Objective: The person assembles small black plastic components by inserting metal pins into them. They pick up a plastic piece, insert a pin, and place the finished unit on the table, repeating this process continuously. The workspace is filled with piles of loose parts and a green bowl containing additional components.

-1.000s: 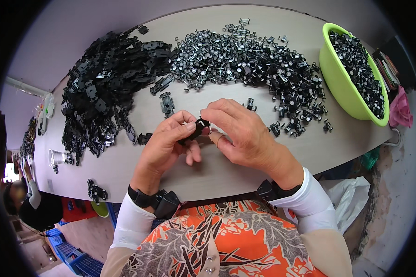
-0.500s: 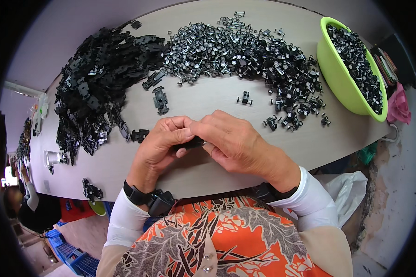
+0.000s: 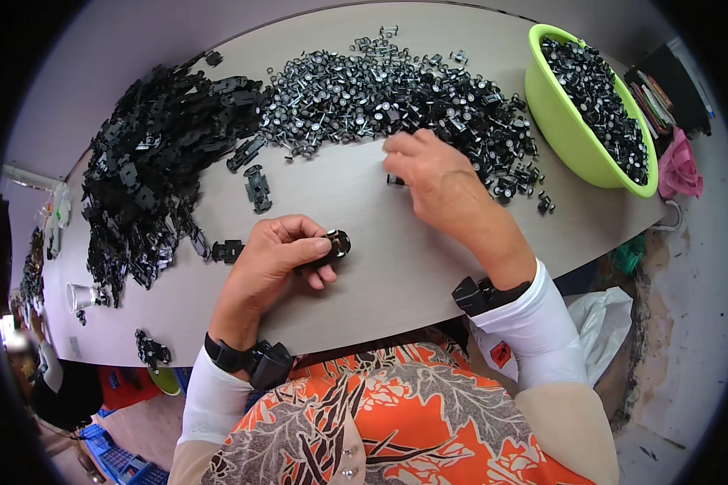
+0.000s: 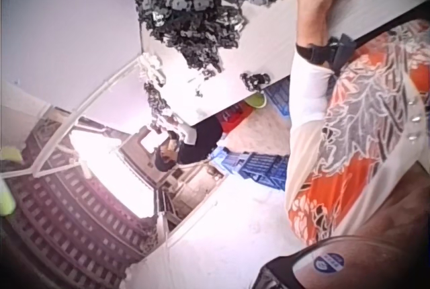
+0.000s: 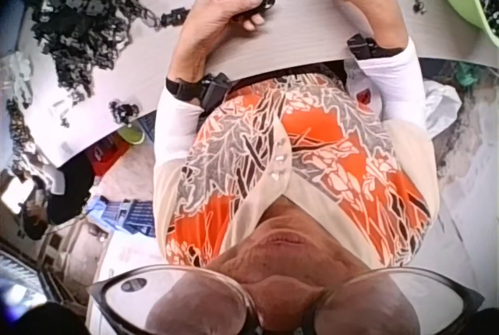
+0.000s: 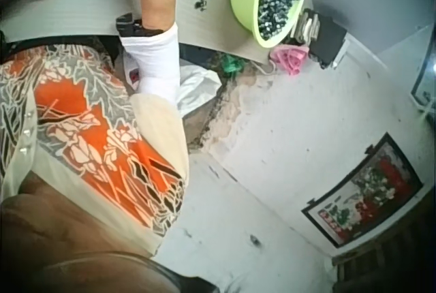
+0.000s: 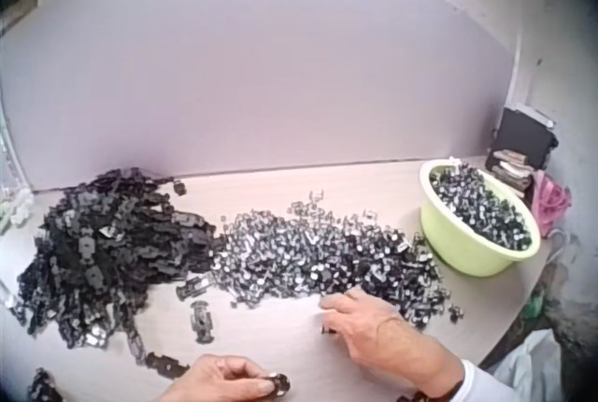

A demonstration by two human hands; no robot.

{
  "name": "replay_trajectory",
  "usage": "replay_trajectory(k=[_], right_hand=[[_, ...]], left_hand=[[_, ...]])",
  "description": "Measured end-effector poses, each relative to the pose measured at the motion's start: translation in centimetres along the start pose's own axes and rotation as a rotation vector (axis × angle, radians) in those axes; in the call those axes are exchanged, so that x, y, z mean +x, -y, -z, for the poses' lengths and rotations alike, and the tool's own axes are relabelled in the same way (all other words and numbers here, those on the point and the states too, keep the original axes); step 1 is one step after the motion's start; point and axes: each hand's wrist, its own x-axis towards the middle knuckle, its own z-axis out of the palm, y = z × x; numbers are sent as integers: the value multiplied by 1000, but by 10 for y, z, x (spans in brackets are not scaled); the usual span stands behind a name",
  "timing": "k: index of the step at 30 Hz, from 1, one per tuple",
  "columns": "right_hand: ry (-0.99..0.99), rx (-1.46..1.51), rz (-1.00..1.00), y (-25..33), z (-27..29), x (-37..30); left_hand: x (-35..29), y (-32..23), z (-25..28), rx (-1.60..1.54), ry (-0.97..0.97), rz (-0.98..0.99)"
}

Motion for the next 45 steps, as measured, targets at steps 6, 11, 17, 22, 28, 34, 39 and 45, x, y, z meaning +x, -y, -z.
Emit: replay_trajectory(k=[6,11,17,22,28,34,39,45], right_hand=[[90,-2,-1,-4,-11,-1],[108,-23,39,4,-4,-1],[-29,308,-81,33,6,0],[-110,367,49,64,-12,-1],[-147,364,62,68,-18,-2],[-159,411,51,69,-20,-4],[-8,342,87,72,-17,-2],[-124,421,13,87,-25,-5]], left_hand=[[2,-3,1,-5,-67,-46],[2,-2,4,-114,-66,8],[3,-1,6,-251,-5,17],[2,-2,7,-402,157,45],[4,5,8,-342,120,7],[4,4,7,-312,160,-31],[1,10,9,-255,143,-35],[-12,11,0,-182,54,-141]])
